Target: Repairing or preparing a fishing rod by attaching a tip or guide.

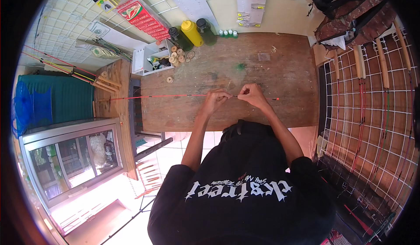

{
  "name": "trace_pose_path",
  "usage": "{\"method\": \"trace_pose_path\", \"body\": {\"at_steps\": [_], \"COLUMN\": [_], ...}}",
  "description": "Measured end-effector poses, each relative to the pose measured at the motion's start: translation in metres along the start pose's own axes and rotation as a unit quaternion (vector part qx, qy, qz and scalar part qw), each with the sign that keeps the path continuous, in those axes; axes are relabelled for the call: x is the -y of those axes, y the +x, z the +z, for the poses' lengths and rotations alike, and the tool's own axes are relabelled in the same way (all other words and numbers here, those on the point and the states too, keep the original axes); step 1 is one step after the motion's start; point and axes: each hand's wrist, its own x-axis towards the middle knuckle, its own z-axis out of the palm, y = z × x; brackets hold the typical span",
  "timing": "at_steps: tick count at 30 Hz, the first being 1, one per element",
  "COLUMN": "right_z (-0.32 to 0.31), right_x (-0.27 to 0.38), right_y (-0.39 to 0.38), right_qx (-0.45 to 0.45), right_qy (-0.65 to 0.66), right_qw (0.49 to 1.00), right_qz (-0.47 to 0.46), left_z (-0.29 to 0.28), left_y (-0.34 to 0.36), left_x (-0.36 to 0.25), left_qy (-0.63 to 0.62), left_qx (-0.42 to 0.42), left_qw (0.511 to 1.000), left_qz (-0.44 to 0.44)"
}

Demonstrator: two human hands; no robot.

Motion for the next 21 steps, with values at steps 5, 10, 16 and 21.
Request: {"method": "trace_pose_path", "body": {"at_steps": [5,10,16,21], "right_z": [-0.003,-0.004,-0.001,0.004], "right_x": [-0.002,0.001,0.007,-0.001], "right_y": [-0.001,-0.001,0.0,0.002], "right_qx": [-0.002,0.008,0.015,0.011], "right_qy": [-0.005,-0.024,-0.02,-0.004], "right_qw": [1.0,1.0,0.999,1.0], "right_qz": [0.019,0.008,0.029,0.003], "left_z": [0.001,0.002,0.001,0.002], "left_y": [-0.001,-0.001,-0.002,-0.001], "left_x": [0.001,0.005,0.003,0.004], "left_qy": [-0.012,-0.007,0.005,-0.019], "left_qx": [-0.002,-0.006,0.0,-0.007], "left_qw": [1.0,1.0,1.0,1.0], "left_qz": [-0.008,0.009,-0.004,0.004]}}
